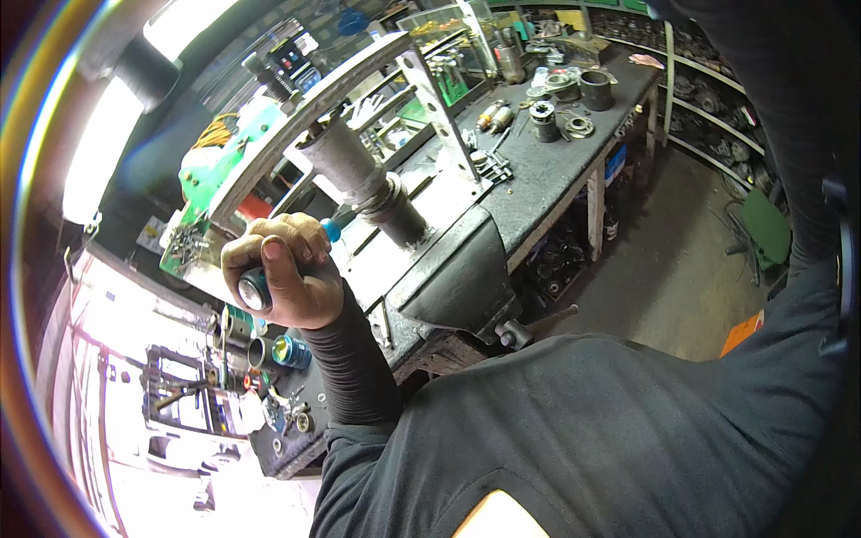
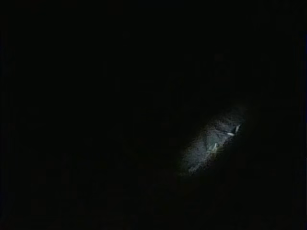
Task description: The person uses a hammer and screwdriver to strike and pry a cylindrical mechanical part mounted on a workbench. They repeatedly tap the part and adjust its position, then operate a press handle to apply force to the assembly.
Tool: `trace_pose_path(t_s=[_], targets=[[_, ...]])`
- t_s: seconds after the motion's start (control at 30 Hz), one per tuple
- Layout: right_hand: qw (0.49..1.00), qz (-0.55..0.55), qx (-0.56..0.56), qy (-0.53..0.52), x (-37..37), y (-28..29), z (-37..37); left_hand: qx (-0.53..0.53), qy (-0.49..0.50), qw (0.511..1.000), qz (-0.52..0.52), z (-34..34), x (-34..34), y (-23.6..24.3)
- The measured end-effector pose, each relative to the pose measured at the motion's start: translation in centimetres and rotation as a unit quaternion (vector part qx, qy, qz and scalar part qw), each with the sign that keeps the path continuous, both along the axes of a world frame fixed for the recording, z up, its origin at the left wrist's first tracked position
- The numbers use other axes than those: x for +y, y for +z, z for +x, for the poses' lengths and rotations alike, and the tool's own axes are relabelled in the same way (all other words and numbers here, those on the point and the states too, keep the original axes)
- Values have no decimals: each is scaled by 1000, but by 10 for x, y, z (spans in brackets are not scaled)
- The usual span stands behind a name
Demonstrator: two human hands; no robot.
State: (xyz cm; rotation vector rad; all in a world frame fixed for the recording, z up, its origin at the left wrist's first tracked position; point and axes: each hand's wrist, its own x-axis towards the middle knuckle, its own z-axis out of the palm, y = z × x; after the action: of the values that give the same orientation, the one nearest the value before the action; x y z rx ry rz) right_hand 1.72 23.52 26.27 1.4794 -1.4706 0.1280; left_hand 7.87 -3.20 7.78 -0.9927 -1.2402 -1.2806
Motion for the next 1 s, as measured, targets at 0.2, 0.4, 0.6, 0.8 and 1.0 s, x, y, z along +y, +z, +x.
trace_pose_path(t_s=[0.2, 0.4, 0.6, 0.8, 1.0], targets=[[920, -66, -369, 115, -1, -62, -12, -68, 40, 996, -47, 24, -19, -13], [666, -253, -680, 173, 15, -162, -3, -60, -65, 996, -20, 22, -22, -18], [561, -427, -703, 92, 0, -264, 33, 1, -81, 974, -209, 11, -46, -28], [513, -497, -695, 77, -8, -308, 86, 150, -50, 952, -261, -10, -19, -41], [546, -563, -621, 7, -14, -295, 136, 145, -99, 961, -212, -21, -8, -40]])
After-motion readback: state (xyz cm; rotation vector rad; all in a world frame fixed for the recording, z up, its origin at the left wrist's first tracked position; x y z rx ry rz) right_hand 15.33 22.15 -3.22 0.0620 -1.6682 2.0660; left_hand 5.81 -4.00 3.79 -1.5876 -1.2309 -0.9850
